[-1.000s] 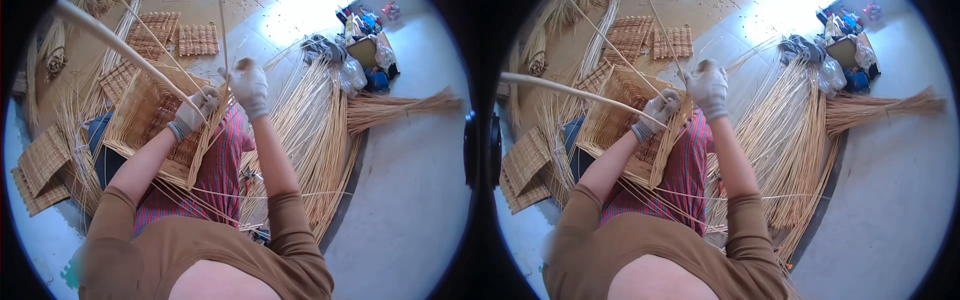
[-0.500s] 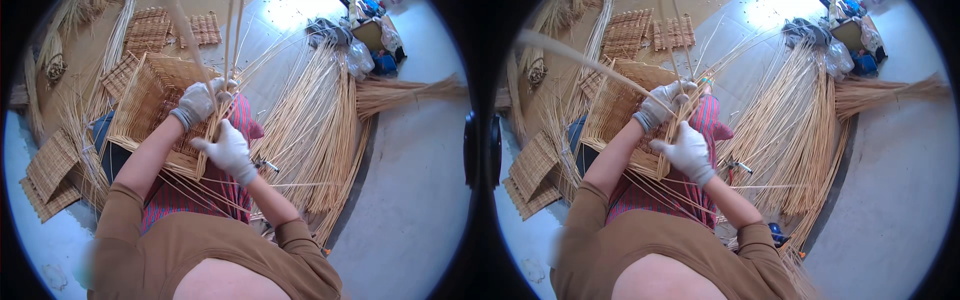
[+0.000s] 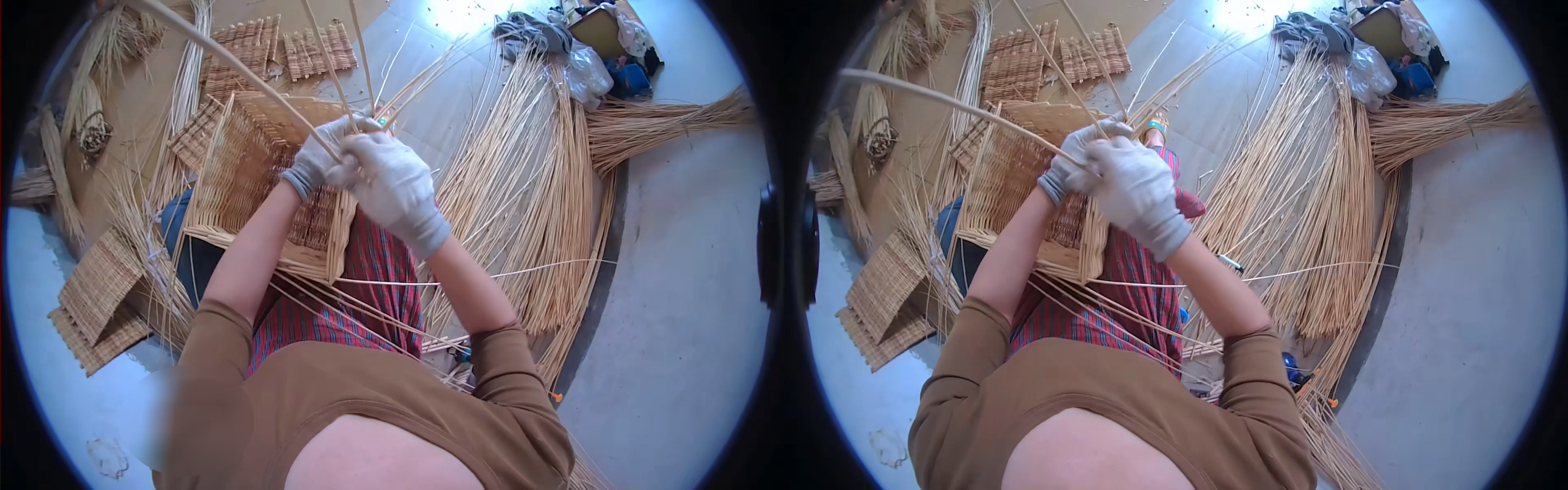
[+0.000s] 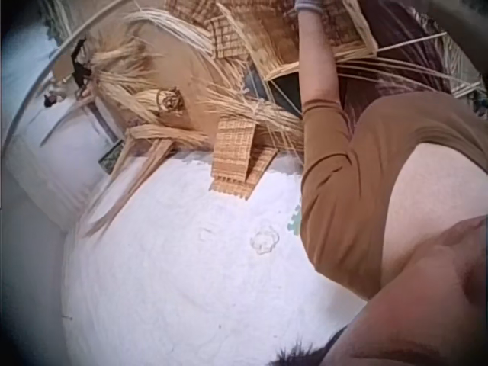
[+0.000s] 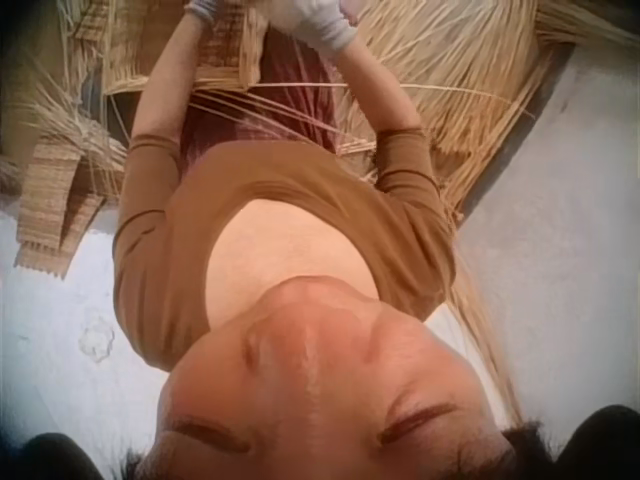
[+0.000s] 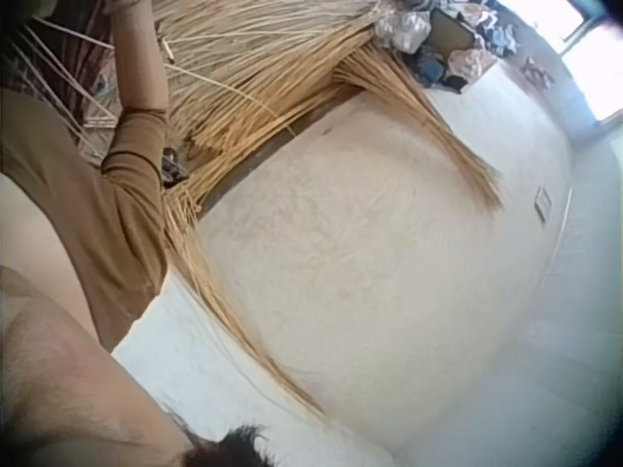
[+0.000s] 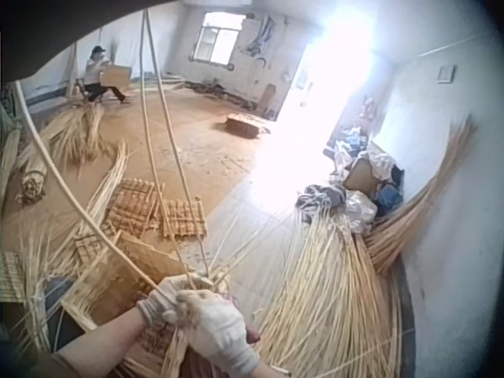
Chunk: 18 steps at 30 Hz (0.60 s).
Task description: Weaving a rectangular basket using long, flexible plant strips.
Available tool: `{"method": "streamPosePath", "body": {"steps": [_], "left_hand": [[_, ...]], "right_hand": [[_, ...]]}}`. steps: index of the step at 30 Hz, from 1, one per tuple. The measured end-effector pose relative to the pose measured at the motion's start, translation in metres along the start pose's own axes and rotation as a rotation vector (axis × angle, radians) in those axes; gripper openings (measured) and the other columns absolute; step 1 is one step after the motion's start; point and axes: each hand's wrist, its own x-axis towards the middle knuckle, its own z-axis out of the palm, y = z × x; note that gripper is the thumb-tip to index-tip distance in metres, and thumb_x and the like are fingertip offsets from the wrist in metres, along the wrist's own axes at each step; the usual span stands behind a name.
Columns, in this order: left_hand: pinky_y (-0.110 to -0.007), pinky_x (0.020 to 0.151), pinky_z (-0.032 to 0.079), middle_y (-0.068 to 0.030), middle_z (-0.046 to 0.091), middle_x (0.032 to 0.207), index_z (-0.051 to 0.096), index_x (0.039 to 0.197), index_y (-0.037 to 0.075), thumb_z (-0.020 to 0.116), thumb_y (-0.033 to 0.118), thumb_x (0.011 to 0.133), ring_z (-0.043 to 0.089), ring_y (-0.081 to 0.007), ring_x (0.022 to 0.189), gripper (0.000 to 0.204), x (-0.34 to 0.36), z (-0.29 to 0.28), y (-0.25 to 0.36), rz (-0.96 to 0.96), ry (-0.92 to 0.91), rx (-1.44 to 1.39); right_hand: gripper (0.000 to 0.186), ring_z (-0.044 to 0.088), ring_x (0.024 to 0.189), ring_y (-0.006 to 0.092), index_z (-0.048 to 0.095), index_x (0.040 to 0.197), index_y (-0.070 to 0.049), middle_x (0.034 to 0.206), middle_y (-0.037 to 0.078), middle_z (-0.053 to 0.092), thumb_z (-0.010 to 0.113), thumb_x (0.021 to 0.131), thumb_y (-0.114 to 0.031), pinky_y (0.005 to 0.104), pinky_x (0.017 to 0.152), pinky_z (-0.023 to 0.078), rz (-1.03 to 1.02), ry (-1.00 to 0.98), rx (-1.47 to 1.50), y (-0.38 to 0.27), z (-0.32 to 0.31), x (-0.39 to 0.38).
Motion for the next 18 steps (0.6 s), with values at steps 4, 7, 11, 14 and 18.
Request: {"method": "streamPosePath", "body": {"steps": [4, 7, 11, 14, 18], "left_hand": [[-0.033, 0.102, 0.053, -0.0109, 0.068, 0.127, 0.061, 0.133, -0.003, 0.072, 0.02, 0.095, 0.065, -0.0154, 0.114, 0.046, 0.0, -0.001, 0.001, -0.012, -0.008, -0.12], [-0.029, 0.103, 0.05, -0.0128, 0.068, 0.131, 0.07, 0.122, 0.006, 0.087, 0.035, 0.085, 0.062, -0.0146, 0.119, 0.05, 0.003, 0.011, 0.007, 0.033, 0.136, 0.446], [-0.029, 0.101, 0.053, -0.0124, 0.061, 0.14, 0.07, 0.127, 0.006, 0.085, 0.022, 0.086, 0.064, -0.0128, 0.115, 0.046, 0.001, -0.01, 0.0, -0.039, 0.01, -0.213], [-0.028, 0.094, 0.056, -0.0102, 0.058, 0.144, 0.07, 0.127, 0.004, 0.076, -0.001, 0.086, 0.066, -0.0108, 0.107, 0.042, -0.002, 0.018, 0.013, -0.09, 0.148, 0.202], [-0.028, 0.097, 0.051, -0.0087, 0.059, 0.143, 0.064, 0.136, 0.002, 0.053, 0.004, 0.103, 0.061, -0.0122, 0.112, 0.036, -0.009, -0.001, 0.018, -0.277, 0.139, -0.047]], "right_hand": [[0.019, 0.072, 0.087, 0.0278, 0.068, 0.101, -0.005, 0.094, 0.012, 0.072, 0.064, 0.101, -0.023, 0.0378, 0.081, 0.058, 0.244, 0.14, 0.647, 0.013, 0.029, -0.013], [0.038, 0.069, 0.08, 0.0229, 0.065, 0.099, -0.005, 0.09, 0.008, 0.07, 0.044, 0.112, -0.033, 0.0397, 0.08, 0.059, 0.649, 0.483, 1.468, 0.048, 0.035, -0.021], [0.033, 0.063, 0.074, 0.0198, 0.065, 0.102, -0.002, 0.088, 0.009, 0.068, 0.051, 0.11, -0.031, 0.0369, 0.076, 0.056, 0.459, 0.222, 1.439, 0.039, 0.083, -0.024], [0.027, 0.068, 0.083, 0.0245, 0.07, 0.103, 0.0, 0.094, 0.012, 0.073, 0.058, 0.103, -0.025, 0.038, 0.083, 0.053, 0.308, -0.454, 0.888, 0.016, 0.065, 0.027], [0.026, 0.071, 0.09, 0.0356, 0.074, 0.095, -0.004, 0.093, 0.017, 0.074, 0.073, 0.091, -0.03, 0.0425, 0.081, 0.054, 0.222, -0.29, 0.381, 0.002, 0.077, 0.02]]}}
